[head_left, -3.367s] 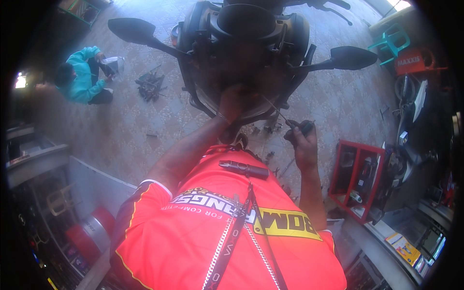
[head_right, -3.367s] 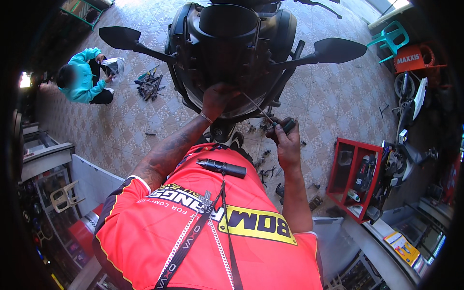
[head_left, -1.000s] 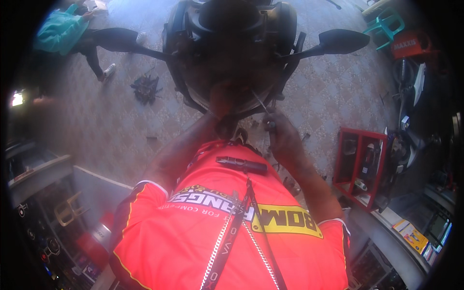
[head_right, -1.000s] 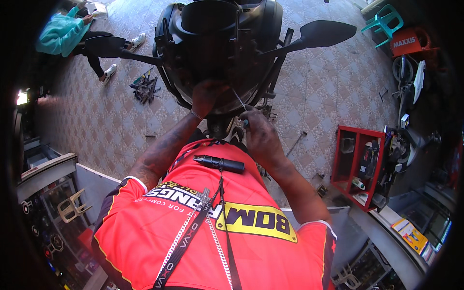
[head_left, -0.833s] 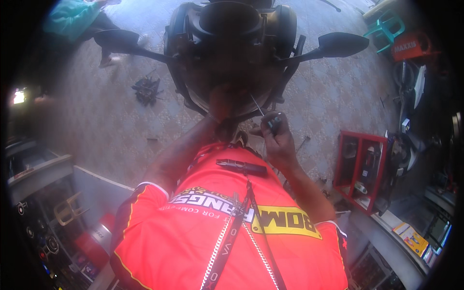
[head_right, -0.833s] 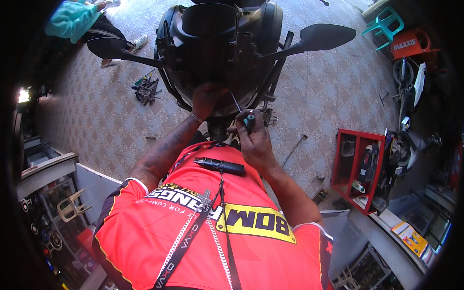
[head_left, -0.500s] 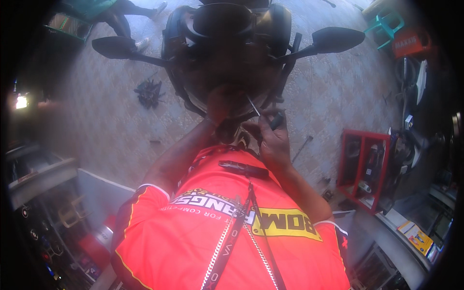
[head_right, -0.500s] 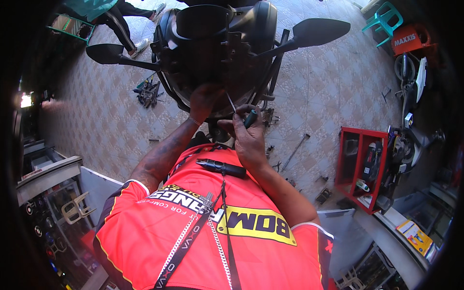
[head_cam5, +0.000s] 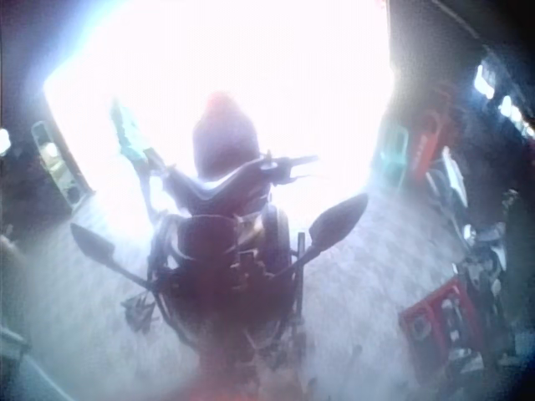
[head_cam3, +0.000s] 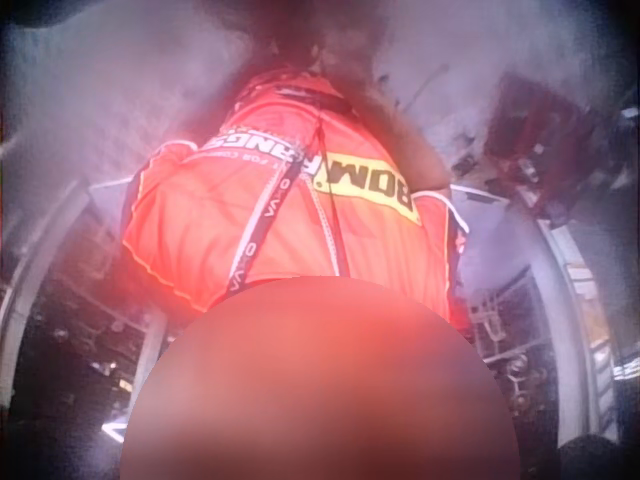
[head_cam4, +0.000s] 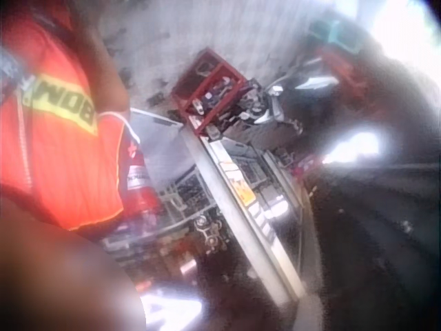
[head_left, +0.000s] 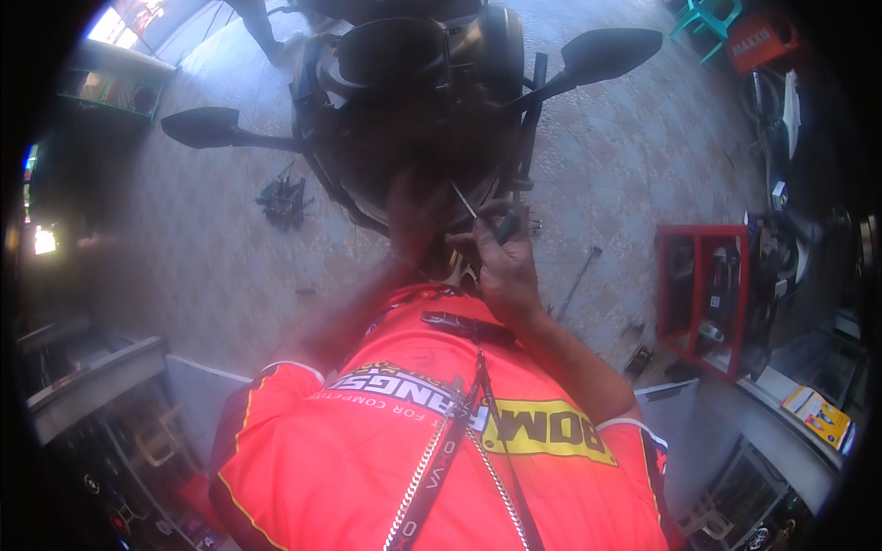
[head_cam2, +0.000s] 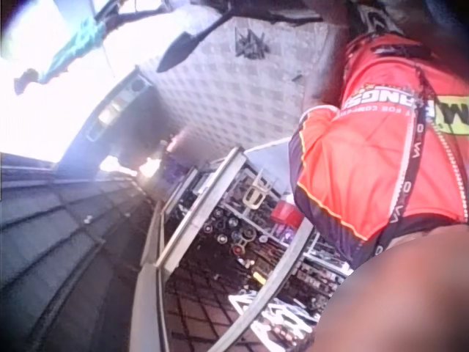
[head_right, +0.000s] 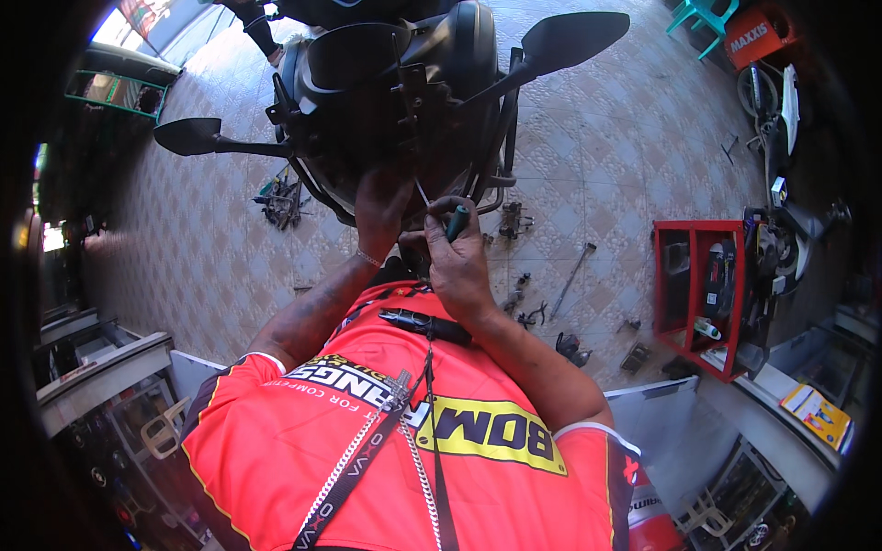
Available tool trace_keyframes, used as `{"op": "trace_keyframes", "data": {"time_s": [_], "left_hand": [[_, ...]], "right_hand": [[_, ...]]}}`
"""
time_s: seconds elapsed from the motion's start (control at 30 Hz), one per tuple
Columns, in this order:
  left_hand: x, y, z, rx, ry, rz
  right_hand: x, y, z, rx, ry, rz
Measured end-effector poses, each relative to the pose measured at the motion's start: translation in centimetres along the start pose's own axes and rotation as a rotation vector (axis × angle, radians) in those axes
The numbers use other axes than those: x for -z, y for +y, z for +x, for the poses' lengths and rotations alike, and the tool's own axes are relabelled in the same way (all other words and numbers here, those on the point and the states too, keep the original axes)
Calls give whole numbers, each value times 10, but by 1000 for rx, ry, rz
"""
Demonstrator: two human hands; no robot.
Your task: The person uses a screwdriver to work on the front assembly of a motorcycle, repeatedly inserting and turning the tool near the handlebar area. Another person is present nearby but not directly involved in the repair.
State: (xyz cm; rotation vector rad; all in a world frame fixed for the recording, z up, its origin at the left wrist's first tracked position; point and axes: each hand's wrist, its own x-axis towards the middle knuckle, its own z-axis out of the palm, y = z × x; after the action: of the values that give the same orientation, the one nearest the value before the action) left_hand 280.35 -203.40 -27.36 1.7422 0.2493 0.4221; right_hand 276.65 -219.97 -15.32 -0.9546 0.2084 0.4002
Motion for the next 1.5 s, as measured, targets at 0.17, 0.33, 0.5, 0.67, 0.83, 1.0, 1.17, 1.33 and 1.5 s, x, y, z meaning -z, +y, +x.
{"op": "trace_keyframes", "data": {"time_s": [0.17,0.33,0.5,0.67,0.83,1.0,1.17,1.33,1.5], "left_hand": [[20,29,-10,426,-363,-317],[42,16,21,775,-541,-778],[102,-23,75,943,-634,-881],[148,-55,109,755,-680,-785],[185,-90,136,722,-729,-799],[216,-112,152,962,-718,-928],[238,-128,165,947,-743,-958],[254,-140,170,958,-767,-961],[255,-148,172,980,-744,-965]], "right_hand": [[-15,13,6,-17,51,130],[-57,47,22,-8,175,257],[-133,82,48,11,339,530],[-187,108,80,-19,493,632],[-210,142,102,-24,426,520],[-234,175,108,-3,588,220],[-270,205,95,427,518,-1235],[-273,209,104,358,388,-1945],[-270,209,118,-85,668,-867]]}}
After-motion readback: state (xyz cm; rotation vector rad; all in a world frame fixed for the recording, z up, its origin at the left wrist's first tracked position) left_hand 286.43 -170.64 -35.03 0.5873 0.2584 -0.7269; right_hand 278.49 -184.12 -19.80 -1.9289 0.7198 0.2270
